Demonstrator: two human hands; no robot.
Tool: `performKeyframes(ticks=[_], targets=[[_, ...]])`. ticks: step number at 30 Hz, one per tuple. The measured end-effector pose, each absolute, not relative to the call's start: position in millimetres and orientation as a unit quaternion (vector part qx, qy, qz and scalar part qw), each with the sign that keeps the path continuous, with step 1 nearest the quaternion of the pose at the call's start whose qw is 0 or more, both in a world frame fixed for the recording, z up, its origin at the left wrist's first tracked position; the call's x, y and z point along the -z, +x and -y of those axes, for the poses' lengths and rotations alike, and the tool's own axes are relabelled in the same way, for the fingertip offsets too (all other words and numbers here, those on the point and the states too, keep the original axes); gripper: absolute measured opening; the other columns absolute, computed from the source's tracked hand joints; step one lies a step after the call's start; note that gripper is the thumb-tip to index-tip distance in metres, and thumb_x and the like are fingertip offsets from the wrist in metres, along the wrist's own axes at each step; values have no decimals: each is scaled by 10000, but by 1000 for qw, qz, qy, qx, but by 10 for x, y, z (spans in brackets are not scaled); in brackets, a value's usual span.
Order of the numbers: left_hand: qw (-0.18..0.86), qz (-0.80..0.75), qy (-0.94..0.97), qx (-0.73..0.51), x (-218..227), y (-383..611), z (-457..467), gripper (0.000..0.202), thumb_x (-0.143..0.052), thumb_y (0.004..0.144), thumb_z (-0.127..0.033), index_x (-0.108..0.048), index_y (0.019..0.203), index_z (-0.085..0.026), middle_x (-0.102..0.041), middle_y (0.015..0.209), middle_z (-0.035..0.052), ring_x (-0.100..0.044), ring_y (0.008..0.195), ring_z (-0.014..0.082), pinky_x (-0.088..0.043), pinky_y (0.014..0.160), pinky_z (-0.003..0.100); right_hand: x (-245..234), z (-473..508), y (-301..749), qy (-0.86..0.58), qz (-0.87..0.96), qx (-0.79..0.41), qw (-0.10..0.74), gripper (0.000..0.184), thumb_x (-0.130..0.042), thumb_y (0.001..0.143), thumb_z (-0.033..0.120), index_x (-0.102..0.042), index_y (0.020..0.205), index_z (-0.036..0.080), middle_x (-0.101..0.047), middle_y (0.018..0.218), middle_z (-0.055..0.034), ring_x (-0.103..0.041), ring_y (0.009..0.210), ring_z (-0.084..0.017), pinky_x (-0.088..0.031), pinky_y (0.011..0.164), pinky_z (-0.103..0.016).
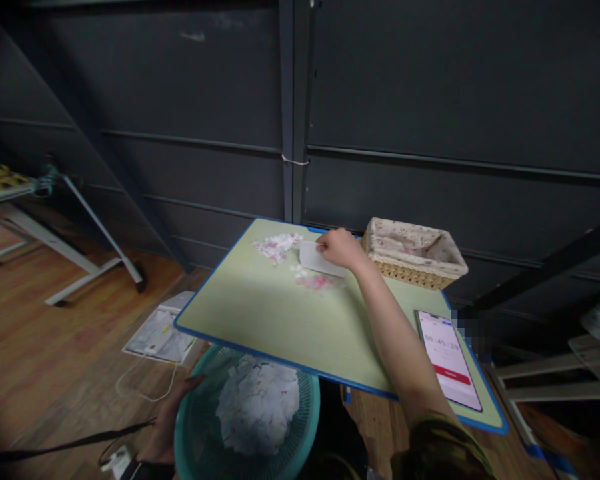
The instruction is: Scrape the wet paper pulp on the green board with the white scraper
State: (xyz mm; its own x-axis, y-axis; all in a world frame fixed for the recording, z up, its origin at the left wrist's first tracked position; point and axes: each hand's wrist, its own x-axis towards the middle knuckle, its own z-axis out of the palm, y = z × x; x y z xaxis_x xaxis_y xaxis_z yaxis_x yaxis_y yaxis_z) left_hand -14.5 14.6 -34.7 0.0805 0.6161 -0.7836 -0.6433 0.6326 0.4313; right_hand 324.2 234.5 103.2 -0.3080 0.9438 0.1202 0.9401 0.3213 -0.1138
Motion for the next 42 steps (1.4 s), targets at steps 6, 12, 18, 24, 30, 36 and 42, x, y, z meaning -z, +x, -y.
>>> performKeyframes(ticks=[6,12,18,24,30,36,42], targets=[[732,-532,-17,-425,437,-199,-144,311,-641,781,-143,-662,1091,-126,-817,746,65,-768,797,306,-571,845,428,-1027,-2322,3208,-572,812,-36,108,215,-532,820,226,-742,833,184,-698,750,-73,-589,725,-207,-296,660,-293],[731,-535,1,-423,399,-193,-140,59,-647,780,-153,-704,784,-143,-799,664,77,-766,759,306,-579,789,408,-1013,-2321,3169,-551,825,-45,118,225,-512,831,223,-707,726,179,-640,658,-52,-526,638,-174,-266,620,-296],[727,-535,-4,-430,382,-182,-121,100,-638,783,-145,-724,732,-152,-797,659,61,-759,686,289,-566,739,388,-935,-2335,3078,-531,838,-36,121,245,-499,852,217,-641,654,188,-590,611,-31,-503,604,-162,-218,578,-291],[730,-536,0,-424,390,-189,-134,73,-649,768,-152,-722,761,-158,-802,680,62,-755,842,339,-549,842,454,-853,-2379,3072,-540,833,-4,122,257,-472,886,245,-725,868,209,-715,814,-61,-604,746,-191,-248,612,-277],[726,-535,8,-433,398,-180,-142,13,-689,731,-145,-692,720,-153,-790,638,68,-762,819,327,-548,888,462,-938,-2352,3153,-546,828,-7,126,256,-487,867,262,-735,839,206,-716,791,-66,-612,739,-199,-272,632,-282],[728,-532,10,-432,380,-184,-132,20,-681,741,-151,-685,735,-170,-786,628,37,-766,703,280,-573,818,400,-965,-2324,3146,-526,842,-35,118,250,-494,849,231,-707,722,197,-641,659,-41,-576,664,-178,-264,609,-290],[732,-530,-1,-428,374,-185,-145,36,-658,760,-153,-672,740,-179,-772,600,24,-756,640,254,-574,723,353,-982,-2294,3126,-516,844,-77,124,245,-513,853,251,-745,846,174,-657,685,-27,-565,667,-163,-298,625,-281]])
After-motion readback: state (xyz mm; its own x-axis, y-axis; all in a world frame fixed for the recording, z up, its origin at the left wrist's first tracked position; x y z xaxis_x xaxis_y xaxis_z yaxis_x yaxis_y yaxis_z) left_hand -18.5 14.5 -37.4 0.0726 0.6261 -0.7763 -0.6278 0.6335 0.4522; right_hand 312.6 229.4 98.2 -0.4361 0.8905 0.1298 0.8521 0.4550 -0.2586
